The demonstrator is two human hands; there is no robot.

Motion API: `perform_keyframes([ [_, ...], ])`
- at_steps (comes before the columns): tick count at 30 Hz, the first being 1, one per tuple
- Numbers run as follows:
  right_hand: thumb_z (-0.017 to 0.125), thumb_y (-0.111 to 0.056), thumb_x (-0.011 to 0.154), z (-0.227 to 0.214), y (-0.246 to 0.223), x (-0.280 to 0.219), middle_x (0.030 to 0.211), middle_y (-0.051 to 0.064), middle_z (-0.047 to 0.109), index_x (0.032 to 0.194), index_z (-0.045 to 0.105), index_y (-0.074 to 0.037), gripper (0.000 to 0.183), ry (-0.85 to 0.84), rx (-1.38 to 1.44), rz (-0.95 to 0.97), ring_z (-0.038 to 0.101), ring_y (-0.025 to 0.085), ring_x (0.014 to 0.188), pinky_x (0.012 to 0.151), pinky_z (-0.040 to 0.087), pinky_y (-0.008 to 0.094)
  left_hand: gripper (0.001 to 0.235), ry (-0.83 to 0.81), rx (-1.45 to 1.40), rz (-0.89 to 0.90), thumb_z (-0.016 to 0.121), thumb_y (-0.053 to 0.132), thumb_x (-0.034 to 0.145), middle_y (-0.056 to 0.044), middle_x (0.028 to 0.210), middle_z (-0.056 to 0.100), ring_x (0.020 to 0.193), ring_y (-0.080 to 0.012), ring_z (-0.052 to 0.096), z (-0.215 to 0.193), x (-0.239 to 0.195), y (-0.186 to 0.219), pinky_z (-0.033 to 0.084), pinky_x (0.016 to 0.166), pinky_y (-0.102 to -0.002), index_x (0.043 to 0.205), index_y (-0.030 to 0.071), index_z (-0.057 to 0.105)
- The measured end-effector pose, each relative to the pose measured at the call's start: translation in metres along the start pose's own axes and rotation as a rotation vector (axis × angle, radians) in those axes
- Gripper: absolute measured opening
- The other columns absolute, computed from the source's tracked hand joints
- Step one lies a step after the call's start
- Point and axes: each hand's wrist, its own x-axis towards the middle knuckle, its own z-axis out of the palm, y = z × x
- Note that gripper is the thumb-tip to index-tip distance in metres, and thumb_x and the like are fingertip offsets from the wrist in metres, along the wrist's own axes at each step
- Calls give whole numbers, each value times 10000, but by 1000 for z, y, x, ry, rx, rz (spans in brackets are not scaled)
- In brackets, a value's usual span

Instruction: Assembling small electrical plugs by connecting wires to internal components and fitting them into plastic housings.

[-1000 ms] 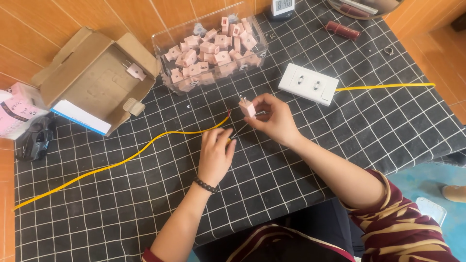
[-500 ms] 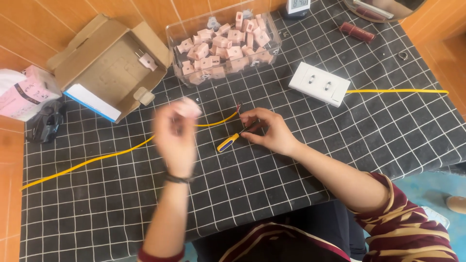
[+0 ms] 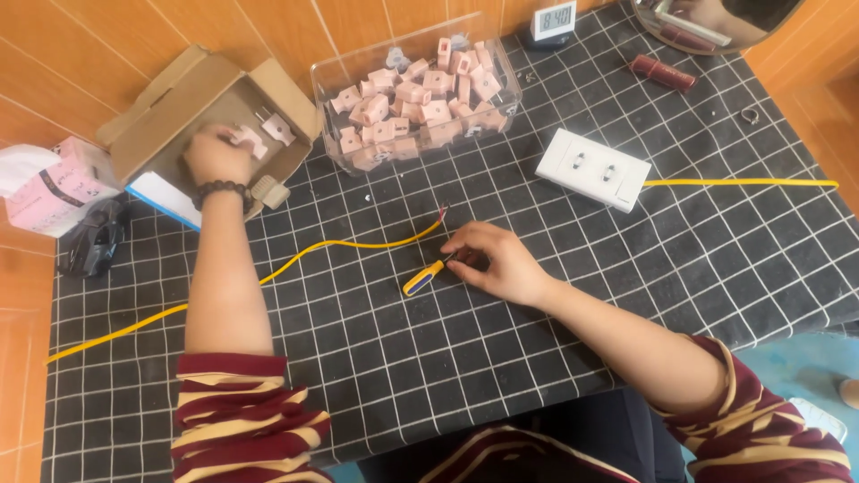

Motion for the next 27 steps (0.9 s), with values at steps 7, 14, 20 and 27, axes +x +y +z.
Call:
perform_keyframes([
  [7, 771, -37, 873, -1, -2, 2, 943, 183, 720, 1045, 745, -1, 178, -9, -17, -15, 752, 286, 814, 682, 657, 385, 210, -69, -351, -91, 799, 92, 834, -131, 856, 747, 726, -255, 771, 26, -2, 2, 645, 509, -277, 1033, 78, 737],
  [14, 750, -42, 890, -1, -9, 2, 930, 159, 726, 1018, 752, -18, 131, -6, -57, -66, 746, 274, 766, 655, 651, 380, 322, 17, 70, 116, 731, 165, 937, -202, 1032, 739, 1023, -424, 728, -9, -32, 35, 601, 851, -526, 1216, 12, 681],
  [20, 737, -57, 903, 0, -14, 3, 926, 157, 727, 1005, 751, -23, 109, -20, -88, -105, 744, 274, 740, 623, 645, 383, 151, -117, 123, 680, 667, 152, 1042, -109, 1020, 770, 1050, -343, 731, -66, -80, 136, 573, 911, -449, 1142, 110, 773],
  [27, 703, -66, 929, -2, -8, 3, 866, 147, 722, 990, 751, -18, 91, -53, -102, -141, 743, 265, 706, 597, 628, 362, 310, -535, 403, 650, 685, 209, 942, -55, 1174, 781, 1208, -329, 683, 8, -49, 182, 552, 986, -517, 1224, 299, 777],
])
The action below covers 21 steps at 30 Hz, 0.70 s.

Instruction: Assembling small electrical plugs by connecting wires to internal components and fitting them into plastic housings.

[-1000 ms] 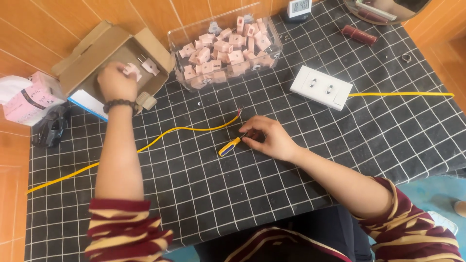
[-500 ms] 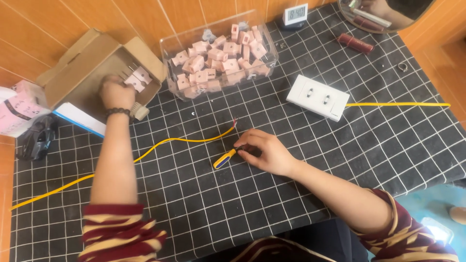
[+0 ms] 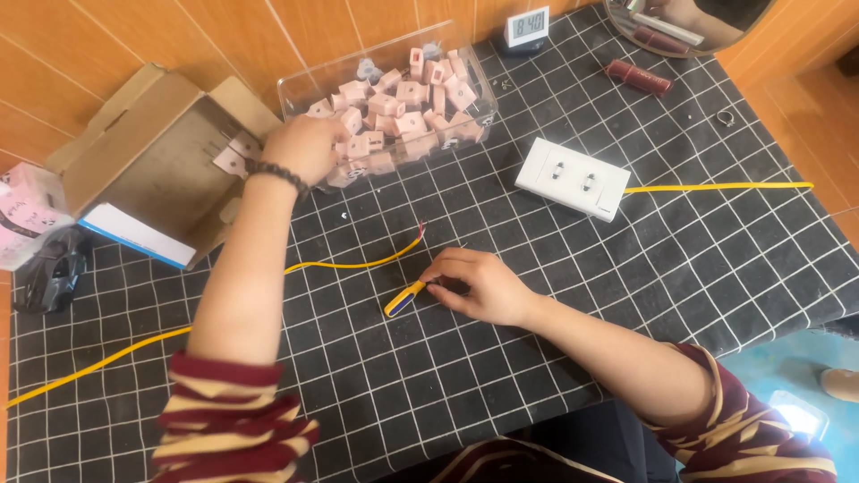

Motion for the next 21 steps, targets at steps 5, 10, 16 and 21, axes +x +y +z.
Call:
perform_keyframes([
  [5, 703, -96, 940, 2, 5, -4, 849, 139, 715, 980, 748, -26, 93, -28, -42, -56, 740, 276, 700, 579, 622, 368, 337, -85, -106, -24, 710, 184, 919, -114, 1220, 766, 1241, -371, 662, -24, -4, 18, 542, 1010, -542, 1244, 239, 777],
  [10, 699, -117, 954, -1, 1, -6, 828, 125, 707, 993, 759, -37, 107, -32, -91, -83, 731, 264, 692, 569, 615, 356, 316, -87, -109, -38, 683, 233, 947, -192, 1198, 768, 1215, -407, 677, -30, -15, 24, 554, 1014, -537, 1240, 174, 785],
  [16, 715, -65, 925, -2, 7, -4, 842, 144, 738, 1045, 763, -35, 132, 23, 71, 66, 746, 261, 709, 591, 625, 336, 336, 295, -340, -26, 659, 279, 1045, -176, 985, 759, 1013, -373, 723, -50, -76, 48, 579, 866, -506, 1250, 23, 735],
  [21, 692, -230, 989, 2, 33, -4, 1194, 235, 708, 1388, 583, 64, 507, 208, 883, 361, 762, 260, 883, 701, 685, 344, 211, 155, -1287, 2, 666, 114, 967, -183, 786, 778, 716, -260, 776, -35, -172, 137, 626, 714, -374, 1108, -19, 749],
])
